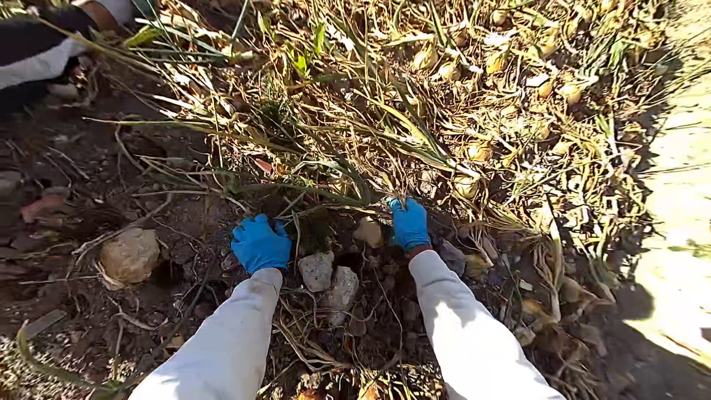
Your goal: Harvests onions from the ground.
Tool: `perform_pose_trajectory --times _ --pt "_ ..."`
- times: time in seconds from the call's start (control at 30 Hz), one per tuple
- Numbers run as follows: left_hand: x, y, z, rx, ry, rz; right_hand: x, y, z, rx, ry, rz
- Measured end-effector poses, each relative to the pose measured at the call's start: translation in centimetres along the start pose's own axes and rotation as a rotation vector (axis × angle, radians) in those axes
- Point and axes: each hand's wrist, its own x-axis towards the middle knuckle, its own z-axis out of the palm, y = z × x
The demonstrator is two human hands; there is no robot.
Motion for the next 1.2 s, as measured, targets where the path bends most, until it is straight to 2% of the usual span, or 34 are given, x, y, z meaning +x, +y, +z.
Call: perform_pose_trajectory --times 0.07,0.13,0.2,0.3,0.4,0.5,0.57,0.67,0.73,0.83,0.93,1.0,1.07,1.2 --pt "0.0 0.0 0.1 0.005 -0.008 -0.008 0.8 0.7 0.5 0.338 0.079 0.069" --pt "0.1 0.0 0.2 0.011 0.005 -0.003 1.9 0.8 1.1 0.539 0.140 0.135" --pt "0.0 -0.1 0.6 0.011 0.018 -0.001 1.0 0.8 1.2 0.621 0.212 0.139" --pt "0.3 -0.1 0.7 0.013 0.026 0.004 -3.8 2.0 0.1 0.821 0.327 0.159" --pt "0.1 -0.3 0.6 0.031 0.016 -0.003 -8.3 2.8 -3.6 0.961 0.373 0.286" --pt "0.3 -0.1 0.6 0.016 0.023 -0.002 -8.0 1.5 -6.8 0.950 0.471 0.244" --pt "0.2 -0.2 0.7 0.013 0.031 -0.007 -6.3 0.4 -6.4 0.748 0.418 0.162" --pt "0.3 0.1 0.3 0.021 0.024 -0.013 -3.5 -2.5 -4.3 0.318 0.148 0.039" --pt "0.3 0.1 0.1 0.019 0.002 -0.026 -0.9 -4.8 -2.4 0.116 0.033 -0.025" --pt "0.6 0.1 0.1 0.004 -0.010 -0.031 2.6 -9.1 -0.4 0.018 -0.098 -0.090" --pt "0.6 0.1 -0.4 -0.021 -0.061 -0.019 2.9 -13.3 3.1 -0.099 -0.211 -0.143" --pt "0.8 0.4 -0.3 -0.020 -0.077 -0.019 2.6 -14.6 4.9 -0.085 -0.173 -0.130" --pt "1.1 0.4 -0.3 -0.008 -0.094 -0.030 3.1 -15.1 5.7 0.061 -0.139 -0.088" --pt "1.0 0.4 -0.3 -0.019 -0.130 -0.034 5.5 -15.3 7.4 0.640 -0.175 -0.089"
